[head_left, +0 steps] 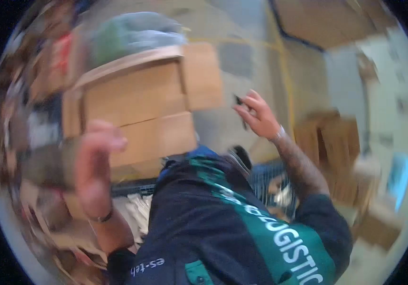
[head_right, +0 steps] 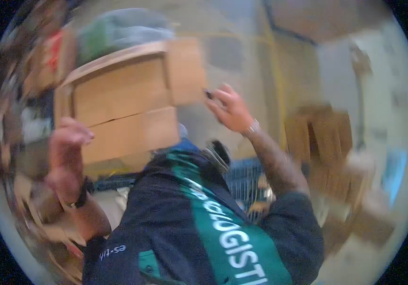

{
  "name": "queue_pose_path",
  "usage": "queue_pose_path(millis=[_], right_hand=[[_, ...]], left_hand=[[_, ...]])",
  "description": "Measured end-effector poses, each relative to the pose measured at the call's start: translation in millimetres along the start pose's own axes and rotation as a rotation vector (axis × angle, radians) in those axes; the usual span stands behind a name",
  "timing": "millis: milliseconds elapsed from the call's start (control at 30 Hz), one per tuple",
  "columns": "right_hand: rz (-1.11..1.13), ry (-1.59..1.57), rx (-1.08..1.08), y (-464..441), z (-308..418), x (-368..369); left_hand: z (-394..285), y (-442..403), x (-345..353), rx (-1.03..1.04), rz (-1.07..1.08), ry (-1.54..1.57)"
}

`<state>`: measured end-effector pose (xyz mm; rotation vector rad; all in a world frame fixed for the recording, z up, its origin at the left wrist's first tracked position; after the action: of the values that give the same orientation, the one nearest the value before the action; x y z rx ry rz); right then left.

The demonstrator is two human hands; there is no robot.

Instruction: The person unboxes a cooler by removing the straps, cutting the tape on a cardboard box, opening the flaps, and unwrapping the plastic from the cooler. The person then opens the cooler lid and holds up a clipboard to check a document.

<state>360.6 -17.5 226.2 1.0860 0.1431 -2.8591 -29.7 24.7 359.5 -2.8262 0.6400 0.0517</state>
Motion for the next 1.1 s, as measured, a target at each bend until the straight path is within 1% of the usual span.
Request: queue_pose_path(millis=[33, 67, 100, 167, 233, 267, 333, 433, 467, 533, 567, 667, 700, 800, 833, 900, 933, 1033, 1100], right_hand=[[0.041, -0.061, 0.082, 13.4, 4.7, -4.8], [0.087, -0.136, 0.135, 27.2, 13.4, -9.8], [0.088, -0.119, 0.184, 44.6, 27.8, -15.0], [0.107, -0.093, 0.234, 64.8, 57.2, -17.2], [0.071, -0.106, 0.261, 91.1, 74.4, -8.7], [0.053, -0.122, 0.273, 121.6, 62.0, -6.6], [0.054, -0.102, 0.302, 147.8, 78.1, 7.9], [0.061, -0.09, 0.347, 193.7, 91.2, 49.8], [0.085, -0.035, 0.362, 202.4, 96.7, 63.2], [0.148, 0.073, 0.378, 213.1, 102.7, 92.4], [0.103, 0.115, 0.349, 224.3, 94.4, 110.6], [0.094, 0.234, 0.414, 236.0, 101.1, 132.7], [0.023, 0.259, 0.38, 237.3, 105.3, 135.7], [0.083, 0.305, 0.43, 235.2, 116.0, 140.9], [0.113, 0.387, 0.44, 238.0, 109.7, 149.6], [0.223, 0.433, 0.504, 231.6, 114.7, 153.5], [0.281, 0.461, 0.538, 228.8, 117.4, 156.6], [0.231, 0.51, 0.458, 224.0, 120.7, 169.2], [0.2, 0.45, 0.451, 219.5, 134.8, 167.3]], left_hand=[[32.2, -3.9, 20.6, -0.127, 0.141, -0.037], [55.3, -5.0, 44.4, -0.288, 0.288, -0.154], [86.1, -3.4, 69.0, -0.343, 0.448, -0.146], [126.1, 3.2, 112.3, -0.322, 0.731, -0.176], [161.0, 24.0, 143.1, -0.047, 0.805, -0.173], [176.9, 37.2, 169.0, 0.005, 0.91, -0.21], [184.9, 49.2, 173.8, 0.12, 1.114, -0.266], [179.8, 64.3, 165.8, 0.062, 1.273, -0.232], [175.1, 67.4, 160.2, 0.043, 1.316, -0.226], [173.7, 73.0, 148.5, 0.053, 1.32, -0.227], [174.7, 75.0, 146.5, 0.072, 1.334, -0.231], [173.3, 81.0, 141.1, 0.122, 1.35, -0.216], [173.1, 83.3, 138.8, 0.136, 1.351, -0.209], [170.9, 88.5, 130.3, 0.125, 1.339, -0.217], [171.1, 91.1, 126.7, 0.159, 1.336, -0.192], [172.1, 97.1, 122.2, 0.224, 1.311, -0.149], [172.1, 100.1, 118.5, 0.215, 1.317, -0.178], [170.0, 102.8, 107.2, 0.2, 1.33, -0.22], [174.7, 111.4, 99.5, 0.195, 1.284, -0.165]])
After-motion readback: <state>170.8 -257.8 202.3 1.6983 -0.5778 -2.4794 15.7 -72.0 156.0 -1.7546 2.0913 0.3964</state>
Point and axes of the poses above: each hand's wrist, its own y-axis away from the middle knuckle, its own x-axis out of the palm, z = x × y, the point moved 1 cm from there along -y, towards the middle knuckle, and after that the axes turned 1 degree about -x, right-handed, at the moved point
